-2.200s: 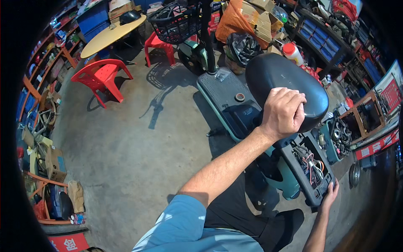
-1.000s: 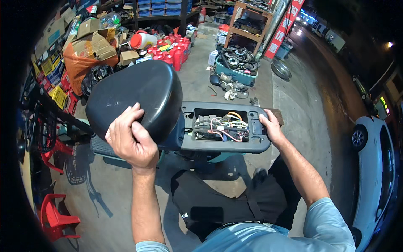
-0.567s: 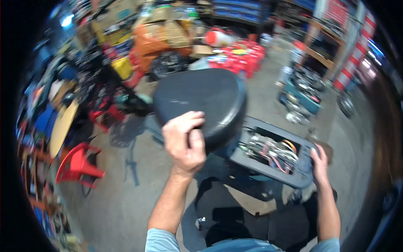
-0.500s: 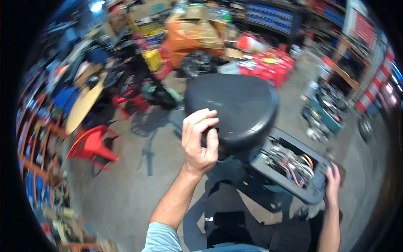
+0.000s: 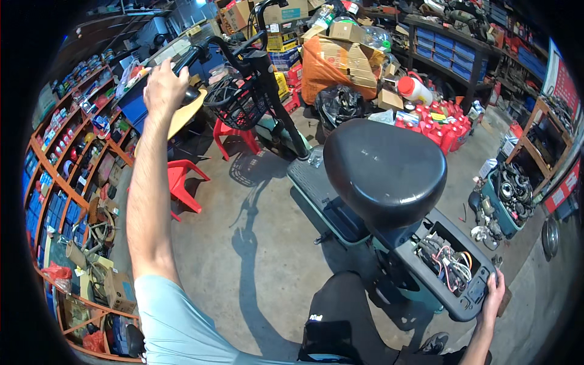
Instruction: Inspecting and repairing the internal wiring and battery compartment of an electric scooter.
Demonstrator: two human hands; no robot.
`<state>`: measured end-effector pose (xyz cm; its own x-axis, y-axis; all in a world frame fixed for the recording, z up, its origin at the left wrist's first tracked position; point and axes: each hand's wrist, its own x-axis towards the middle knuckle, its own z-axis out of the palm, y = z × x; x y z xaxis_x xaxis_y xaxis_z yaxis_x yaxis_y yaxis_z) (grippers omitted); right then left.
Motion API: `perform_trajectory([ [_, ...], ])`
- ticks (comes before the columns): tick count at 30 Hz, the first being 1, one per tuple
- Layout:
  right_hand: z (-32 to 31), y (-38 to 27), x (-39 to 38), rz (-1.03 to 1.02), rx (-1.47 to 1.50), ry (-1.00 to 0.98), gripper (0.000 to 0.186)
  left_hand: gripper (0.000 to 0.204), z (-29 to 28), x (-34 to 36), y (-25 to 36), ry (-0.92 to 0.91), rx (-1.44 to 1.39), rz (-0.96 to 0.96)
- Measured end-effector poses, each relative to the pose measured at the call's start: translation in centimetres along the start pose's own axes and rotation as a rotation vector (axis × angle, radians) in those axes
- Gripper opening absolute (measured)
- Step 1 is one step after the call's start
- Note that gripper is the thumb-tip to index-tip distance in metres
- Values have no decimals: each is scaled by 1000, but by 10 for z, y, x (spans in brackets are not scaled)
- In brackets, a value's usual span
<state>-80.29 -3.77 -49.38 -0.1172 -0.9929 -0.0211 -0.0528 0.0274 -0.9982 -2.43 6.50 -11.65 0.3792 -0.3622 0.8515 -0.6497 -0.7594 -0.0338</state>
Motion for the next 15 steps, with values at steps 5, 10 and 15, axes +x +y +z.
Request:
perform_trajectory([
  [5, 0, -4, 2, 39, 11, 13, 42, 54, 27, 21, -3, -83, -207, -10],
  [10, 1, -8, 5, 55, 71, -36, 44, 51, 38, 22, 9, -32, -295, 9],
  [15, 3, -14, -2, 68, 80, -30, 42, 49, 36, 25, 16, -49, -318, 44],
])
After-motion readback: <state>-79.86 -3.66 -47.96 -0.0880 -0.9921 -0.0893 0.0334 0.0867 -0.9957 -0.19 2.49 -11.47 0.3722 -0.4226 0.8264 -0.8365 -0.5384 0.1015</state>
